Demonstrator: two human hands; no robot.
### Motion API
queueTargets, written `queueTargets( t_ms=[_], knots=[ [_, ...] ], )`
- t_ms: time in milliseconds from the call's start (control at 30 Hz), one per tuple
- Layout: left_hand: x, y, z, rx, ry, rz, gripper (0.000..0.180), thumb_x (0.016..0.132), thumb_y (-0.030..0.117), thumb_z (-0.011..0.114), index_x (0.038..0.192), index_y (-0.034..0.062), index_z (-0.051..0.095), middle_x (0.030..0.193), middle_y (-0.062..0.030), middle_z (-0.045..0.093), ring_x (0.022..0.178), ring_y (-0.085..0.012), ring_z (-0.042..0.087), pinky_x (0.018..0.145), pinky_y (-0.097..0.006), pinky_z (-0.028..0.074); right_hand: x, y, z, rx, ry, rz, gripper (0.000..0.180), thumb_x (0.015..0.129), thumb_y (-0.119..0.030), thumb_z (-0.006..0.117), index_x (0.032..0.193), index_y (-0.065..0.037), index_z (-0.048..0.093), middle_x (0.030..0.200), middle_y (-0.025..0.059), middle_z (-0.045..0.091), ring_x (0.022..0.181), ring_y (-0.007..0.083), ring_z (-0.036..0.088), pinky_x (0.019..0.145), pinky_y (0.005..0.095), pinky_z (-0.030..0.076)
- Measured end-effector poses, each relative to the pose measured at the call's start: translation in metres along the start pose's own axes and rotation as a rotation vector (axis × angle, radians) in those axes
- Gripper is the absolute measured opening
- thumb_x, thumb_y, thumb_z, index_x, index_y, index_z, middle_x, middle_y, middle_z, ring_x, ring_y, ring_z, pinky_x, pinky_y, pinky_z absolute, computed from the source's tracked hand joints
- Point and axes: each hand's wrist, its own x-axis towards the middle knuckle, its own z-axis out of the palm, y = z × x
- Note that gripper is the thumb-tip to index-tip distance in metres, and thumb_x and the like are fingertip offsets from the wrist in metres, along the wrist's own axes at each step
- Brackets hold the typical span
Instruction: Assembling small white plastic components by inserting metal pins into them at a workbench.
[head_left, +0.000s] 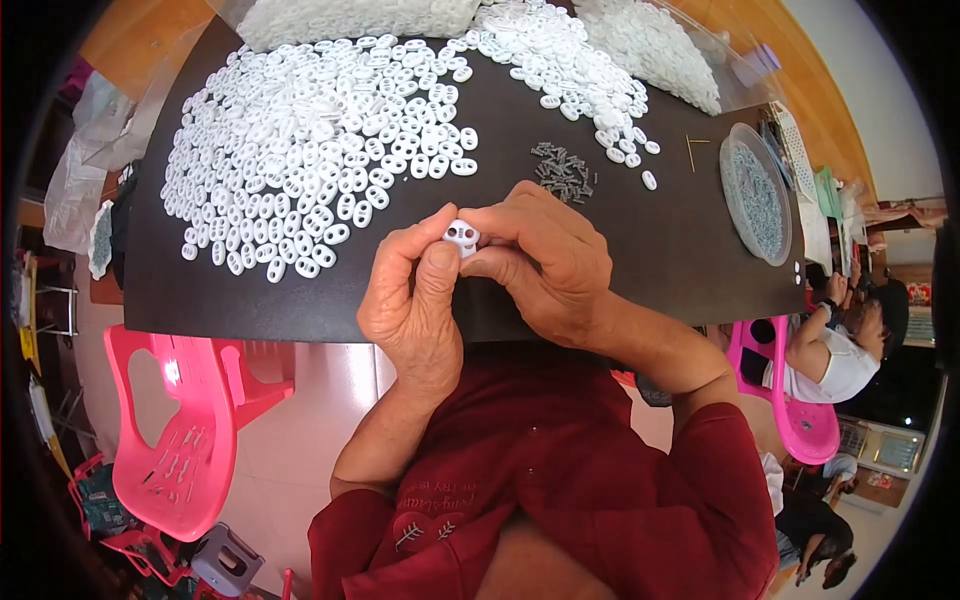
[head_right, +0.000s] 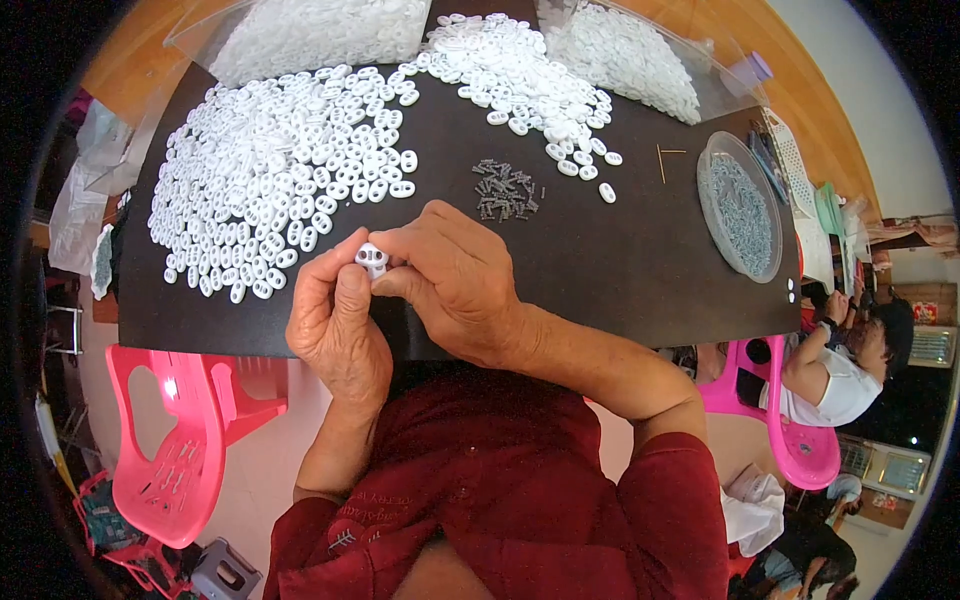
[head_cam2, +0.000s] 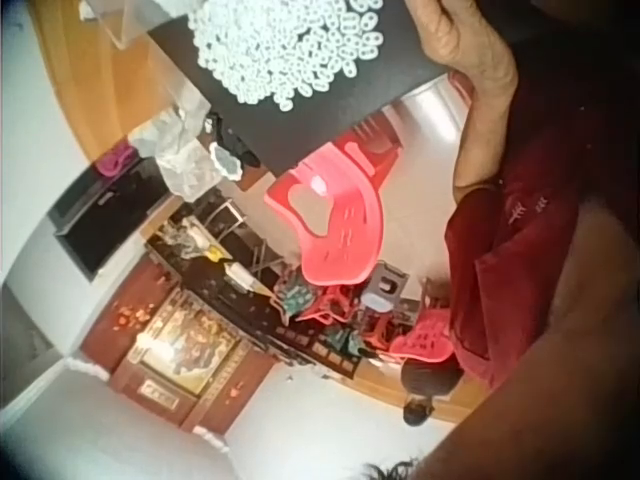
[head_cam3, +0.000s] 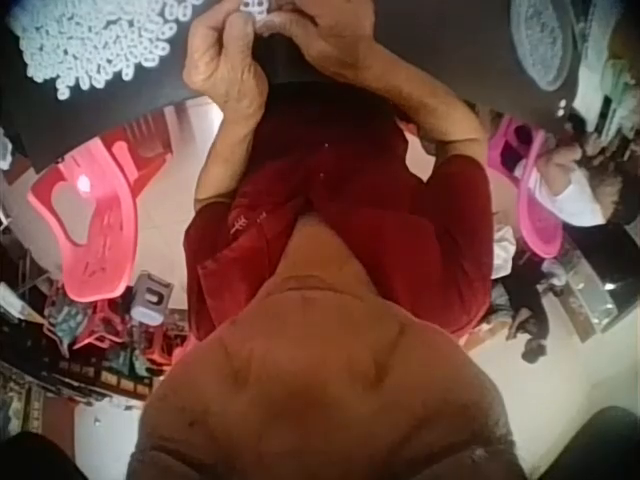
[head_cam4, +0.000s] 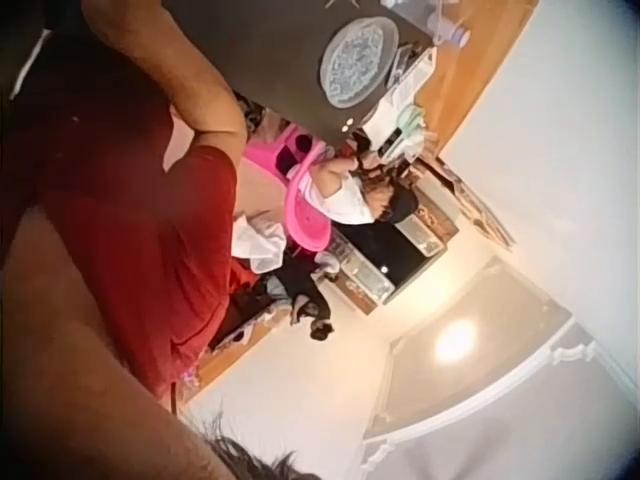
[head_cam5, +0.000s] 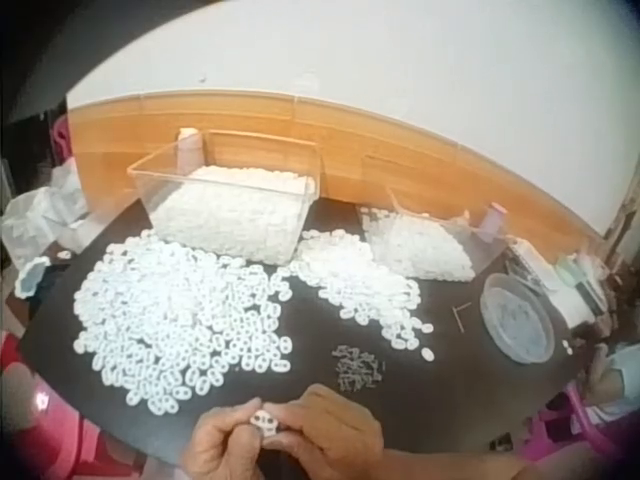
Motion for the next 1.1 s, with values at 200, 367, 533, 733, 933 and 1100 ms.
queueTargets(
  t_ms=[200, 367, 533, 733, 933, 1100],
  knots=[
    [-0.002, 0.005, 0.001, -0.041, 0.065, -0.057, 0.020, 0.091, 0.008, 0.056, 0.106, -0.0035, 0.060, 0.097, -0.0057, 0.060, 0.086, -0.0086, 0.054, 0.078, -0.022, 0.045, 0.001, -0.005, 0.005, 0.001, -0.003, -0.026, 0.030, 0.073, -0.006, 0.071, 0.100, 0.001, 0.061, 0.072, 0.0048, 0.056, 0.062, 0.0166, 0.049, 0.054, 0.0265, 0.040],
    [-0.004, 0.007, 0.005, -0.051, 0.076, -0.040, 0.020, 0.091, 0.008, 0.055, 0.106, -0.0042, 0.059, 0.097, -0.0052, 0.059, 0.083, -0.0072, 0.051, 0.077, -0.021, 0.043, 0.000, -0.001, 0.006, -0.003, 0.042, -0.072, 0.032, 0.074, -0.012, 0.071, 0.101, 0.001, 0.059, 0.073, 0.0056, 0.056, 0.062, 0.0170, 0.049, 0.054, 0.0267, 0.040],
    [-0.006, 0.004, 0.004, 0.013, 0.045, 0.043, 0.019, 0.093, 0.008, 0.052, 0.106, -0.0044, 0.058, 0.090, -0.0012, 0.056, 0.076, -0.0039, 0.045, 0.072, -0.018, 0.038, 0.000, 0.001, 0.006, -0.021, 0.051, -0.181, 0.031, 0.073, -0.009, 0.071, 0.099, 0.003, 0.059, 0.077, 0.0078, 0.059, 0.062, 0.0196, 0.050, 0.054, 0.0273, 0.040],
    [-0.008, -0.002, 0.004, 0.030, 0.071, 0.083, 0.018, 0.094, 0.009, 0.049, 0.104, -0.0040, 0.057, 0.090, -0.0012, 0.054, 0.076, -0.0036, 0.044, 0.071, -0.017, 0.037, -0.004, 0.004, 0.011, -0.063, 0.086, -0.216, 0.029, 0.073, -0.007, 0.070, 0.098, 0.003, 0.059, 0.077, 0.0092, 0.059, 0.061, 0.0209, 0.051, 0.053, 0.0284, 0.040],
    [-0.008, 0.003, 0.005, -0.028, 0.057, 0.047, 0.018, 0.095, 0.009, 0.047, 0.102, -0.0039, 0.057, 0.099, -0.0055, 0.058, 0.079, -0.0047, 0.046, 0.074, -0.019, 0.039, -0.003, -0.001, 0.013, -0.073, 0.087, -0.161, 0.028, 0.074, -0.008, 0.070, 0.098, 0.003, 0.058, 0.078, 0.0089, 0.059, 0.062, 0.0210, 0.050, 0.053, 0.0284, 0.040],
    [-0.013, 0.001, 0.006, 0.058, 0.088, 0.078, 0.018, 0.096, 0.011, 0.046, 0.102, -0.0035, 0.056, 0.090, -0.0014, 0.052, 0.079, -0.0058, 0.045, 0.074, -0.019, 0.039, -0.008, -0.001, 0.016, -0.094, 0.113, -0.202, 0.027, 0.077, -0.007, 0.068, 0.099, 0.003, 0.057, 0.077, 0.0091, 0.058, 0.060, 0.0210, 0.050, 0.052, 0.0291, 0.040]
  ],
)
